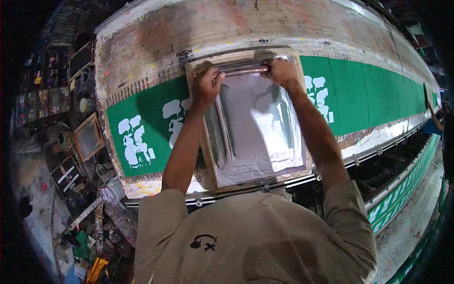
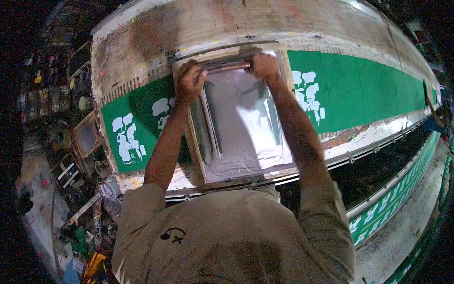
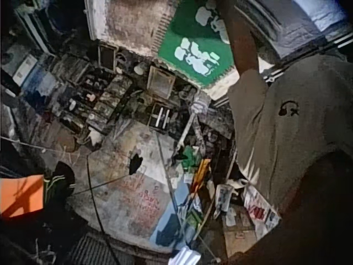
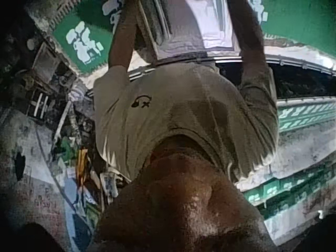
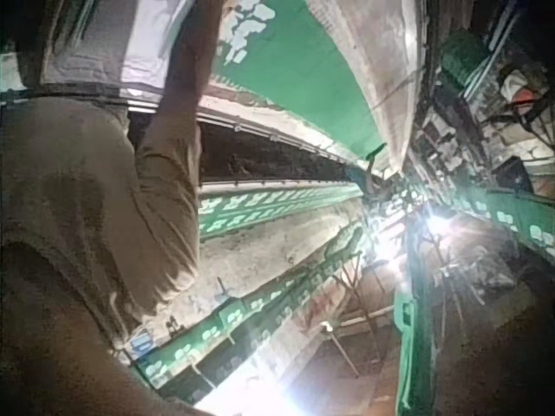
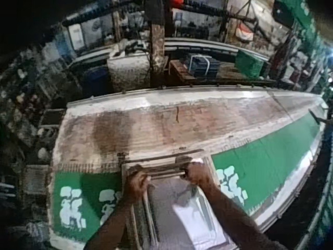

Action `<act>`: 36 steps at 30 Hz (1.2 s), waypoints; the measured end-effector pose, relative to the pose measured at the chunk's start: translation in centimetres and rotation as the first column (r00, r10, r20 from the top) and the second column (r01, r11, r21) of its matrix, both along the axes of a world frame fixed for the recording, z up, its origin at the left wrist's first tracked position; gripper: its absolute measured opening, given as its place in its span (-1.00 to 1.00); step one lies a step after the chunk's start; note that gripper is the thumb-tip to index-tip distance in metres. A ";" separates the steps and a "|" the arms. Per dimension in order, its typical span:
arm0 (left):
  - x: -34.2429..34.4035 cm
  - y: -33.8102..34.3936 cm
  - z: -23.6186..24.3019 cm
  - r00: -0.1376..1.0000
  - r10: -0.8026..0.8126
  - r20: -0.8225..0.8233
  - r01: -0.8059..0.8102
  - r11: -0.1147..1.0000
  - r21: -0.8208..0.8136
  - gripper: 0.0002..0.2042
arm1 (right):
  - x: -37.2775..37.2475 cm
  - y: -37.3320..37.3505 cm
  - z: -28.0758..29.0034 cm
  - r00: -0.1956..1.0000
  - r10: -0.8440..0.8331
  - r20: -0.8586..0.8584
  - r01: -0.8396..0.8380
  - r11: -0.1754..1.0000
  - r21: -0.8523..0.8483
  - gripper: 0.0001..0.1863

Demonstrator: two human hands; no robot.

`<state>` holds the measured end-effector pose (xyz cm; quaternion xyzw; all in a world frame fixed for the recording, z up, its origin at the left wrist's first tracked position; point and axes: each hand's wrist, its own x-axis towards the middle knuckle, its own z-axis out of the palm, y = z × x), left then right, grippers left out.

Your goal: Manually applying white ink to green fabric panels using a screen printing frame and squeegee.

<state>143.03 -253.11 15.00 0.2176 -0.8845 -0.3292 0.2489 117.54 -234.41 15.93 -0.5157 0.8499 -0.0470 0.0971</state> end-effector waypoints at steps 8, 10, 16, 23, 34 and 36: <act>15.0 21.5 -2.9 0.966 0.177 0.188 -0.183 0.983 0.016 -0.69 | 16.9 19.1 -1.2 0.996 -0.032 0.081 0.044 0.988 -0.149 -0.80; 18.7 27.4 -2.5 0.970 0.222 0.103 -0.233 0.965 0.121 -0.68 | 20.5 24.2 -0.5 0.978 -0.047 0.203 0.069 0.993 -0.100 -0.77; 22.2 27.1 -1.8 0.991 0.035 0.126 -0.050 0.991 0.120 -0.67 | 21.5 26.2 -0.7 0.990 0.075 0.121 -0.051 0.981 -0.188 -0.78; 19.9 17.5 -2.9 0.685 0.553 0.475 -0.481 0.832 -0.274 -0.55 | 20.4 27.5 3.0 0.972 0.178 0.156 -0.173 0.984 -0.046 -0.67; 19.7 17.7 -2.2 0.777 0.551 0.306 -0.628 0.712 0.313 -0.50 | 6.8 10.7 -5.1 0.976 -0.030 -0.215 -0.030 0.962 -0.270 -0.68; 19.3 17.5 -2.1 0.735 0.588 0.338 -0.676 0.674 0.298 -0.47 | 4.8 8.1 -3.1 0.991 -0.054 -0.118 0.021 0.965 -0.262 -0.71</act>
